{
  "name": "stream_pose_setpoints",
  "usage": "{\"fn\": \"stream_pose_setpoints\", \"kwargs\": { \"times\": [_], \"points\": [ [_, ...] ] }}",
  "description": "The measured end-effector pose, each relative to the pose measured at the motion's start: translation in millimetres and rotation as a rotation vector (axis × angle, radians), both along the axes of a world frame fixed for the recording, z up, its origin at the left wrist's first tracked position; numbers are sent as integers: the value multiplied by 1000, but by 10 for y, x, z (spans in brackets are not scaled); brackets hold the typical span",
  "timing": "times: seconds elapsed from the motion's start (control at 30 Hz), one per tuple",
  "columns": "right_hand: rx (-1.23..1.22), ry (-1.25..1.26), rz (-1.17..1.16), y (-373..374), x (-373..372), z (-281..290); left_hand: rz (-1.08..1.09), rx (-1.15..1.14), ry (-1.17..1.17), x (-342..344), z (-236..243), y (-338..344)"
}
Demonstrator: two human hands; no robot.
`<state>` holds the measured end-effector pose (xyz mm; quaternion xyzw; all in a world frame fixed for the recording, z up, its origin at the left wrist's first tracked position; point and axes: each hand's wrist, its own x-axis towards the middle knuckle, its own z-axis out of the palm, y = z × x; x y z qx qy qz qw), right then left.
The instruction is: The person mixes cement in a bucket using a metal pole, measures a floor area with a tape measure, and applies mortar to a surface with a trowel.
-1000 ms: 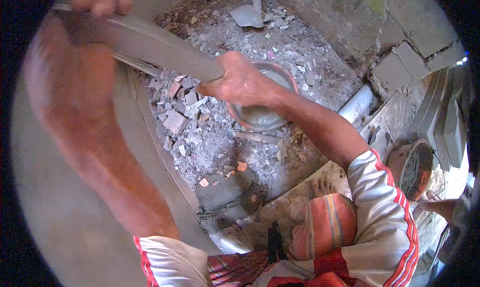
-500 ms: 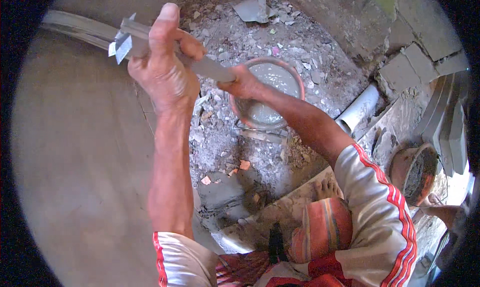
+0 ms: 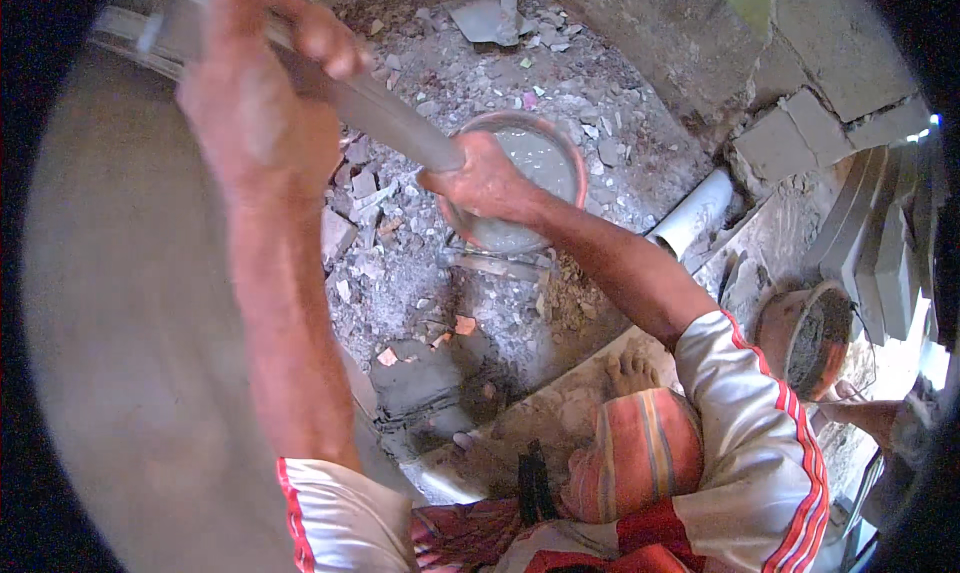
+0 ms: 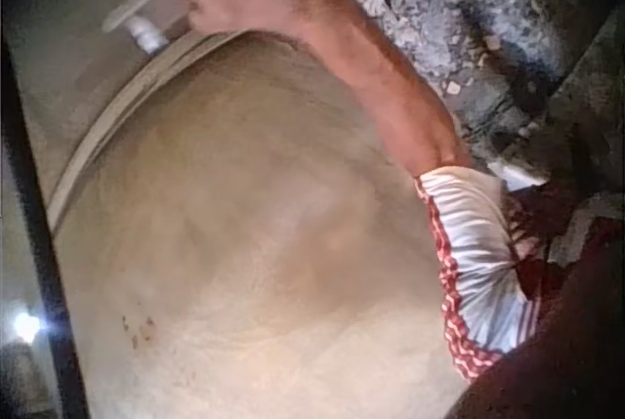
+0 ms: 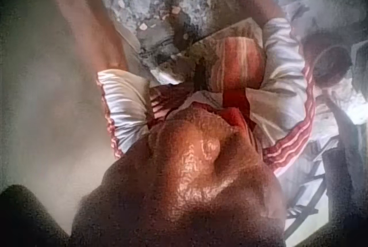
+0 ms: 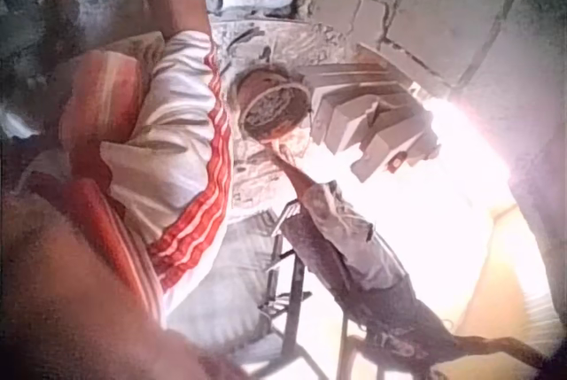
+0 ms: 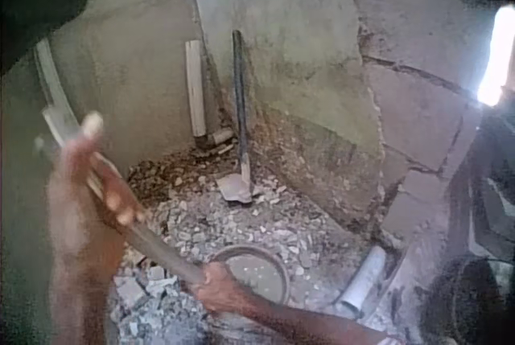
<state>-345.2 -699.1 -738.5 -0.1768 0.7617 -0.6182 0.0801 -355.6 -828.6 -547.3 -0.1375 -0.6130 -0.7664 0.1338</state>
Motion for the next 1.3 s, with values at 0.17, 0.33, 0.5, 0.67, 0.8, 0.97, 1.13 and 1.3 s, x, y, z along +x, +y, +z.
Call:
{"fn": "stream_pose_setpoints", "kwargs": {
  "times": [0.17, 0.33, 0.5, 0.67, 0.8, 0.97, 1.13, 1.3],
  "points": [
    [-88, 168, 16, -88, 56, 313, -275, -16, 110, 50, 450, -227],
    [-89, 33, -9, -229, -83, -153, 146, -156, 18, -9, 77, 193],
    [-72, 59, -66, -55, -317, -781, 176, -160, 17, -95, -506, 459],
    [-51, 208, -54, 20, -580, -876, 146, -70, -5, -133, -564, 488],
    [-74, 298, -72, 153, -455, -657, 56, -116, 55, 15, -416, 496],
    [-8, 124, -37, 323, -162, -173, -206, -23, 53, 65, -30, 315],
    [-37, -118, -19, 236, 156, -180, -196, -44, 22, 118, -145, 314],
    [-27, -7, -84, -7, -55, -620, 100, -72, -110, -30, -489, 406]
  ]
}}
